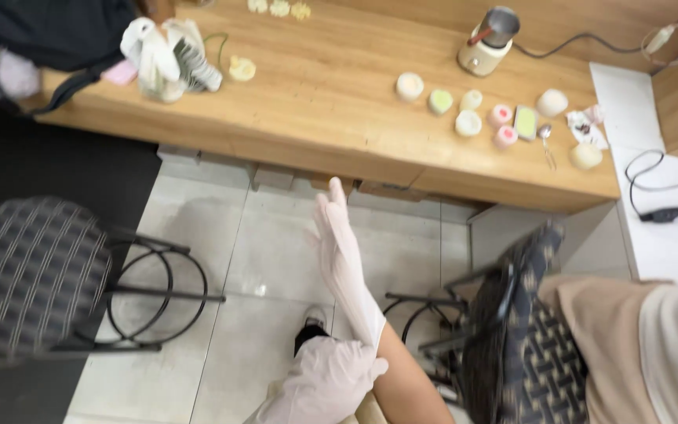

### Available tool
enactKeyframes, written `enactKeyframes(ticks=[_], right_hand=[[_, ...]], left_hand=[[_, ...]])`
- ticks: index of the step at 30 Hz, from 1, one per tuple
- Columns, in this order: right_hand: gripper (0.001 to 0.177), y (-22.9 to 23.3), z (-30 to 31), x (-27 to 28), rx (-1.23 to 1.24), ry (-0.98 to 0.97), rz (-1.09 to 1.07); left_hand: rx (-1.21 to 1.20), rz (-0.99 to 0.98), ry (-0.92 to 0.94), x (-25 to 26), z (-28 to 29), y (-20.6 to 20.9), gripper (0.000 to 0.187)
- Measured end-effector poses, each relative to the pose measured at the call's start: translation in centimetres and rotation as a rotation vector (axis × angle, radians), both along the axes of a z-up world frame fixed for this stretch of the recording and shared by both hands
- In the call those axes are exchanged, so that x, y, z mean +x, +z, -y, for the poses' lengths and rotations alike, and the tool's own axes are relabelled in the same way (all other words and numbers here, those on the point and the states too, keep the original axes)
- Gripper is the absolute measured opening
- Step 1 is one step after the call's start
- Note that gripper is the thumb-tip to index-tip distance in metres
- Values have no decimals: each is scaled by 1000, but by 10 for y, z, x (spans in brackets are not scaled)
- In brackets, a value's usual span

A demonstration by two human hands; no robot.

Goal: The recorder is seen preparing candles by putting wicks into different molds and using a heat gun to seal them.

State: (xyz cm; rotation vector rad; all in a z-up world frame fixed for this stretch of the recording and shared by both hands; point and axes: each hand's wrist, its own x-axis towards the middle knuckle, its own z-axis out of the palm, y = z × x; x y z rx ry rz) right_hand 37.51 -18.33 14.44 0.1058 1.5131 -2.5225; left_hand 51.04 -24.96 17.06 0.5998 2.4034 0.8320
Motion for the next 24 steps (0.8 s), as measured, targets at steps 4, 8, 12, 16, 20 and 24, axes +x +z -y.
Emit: enactKeyframes(ticks=[4, 8, 12, 16, 20, 24], right_hand=[[85, -14, -7, -68, -56, -23, 136], [71, -33, -39, -109, -116, -32, 91], [45, -88, -83, -169, 148, -176, 260], [44, -157, -152, -209, 222, -326, 320], [50, -116, -179, -262, 406, -426, 375], [63, -115, -204, -310, 637, -442, 350]], left_hand=[[-36, 68, 105, -92, -4, -2, 34], [154, 214, 343, -134, -11, -21, 32], [16, 196, 208, -193, -3, -42, 36], [190, 325, 396, -268, 20, -50, 23], [68, 214, 421, -355, 47, -83, 30], [92, -17, 488, -444, 68, -116, 34]])
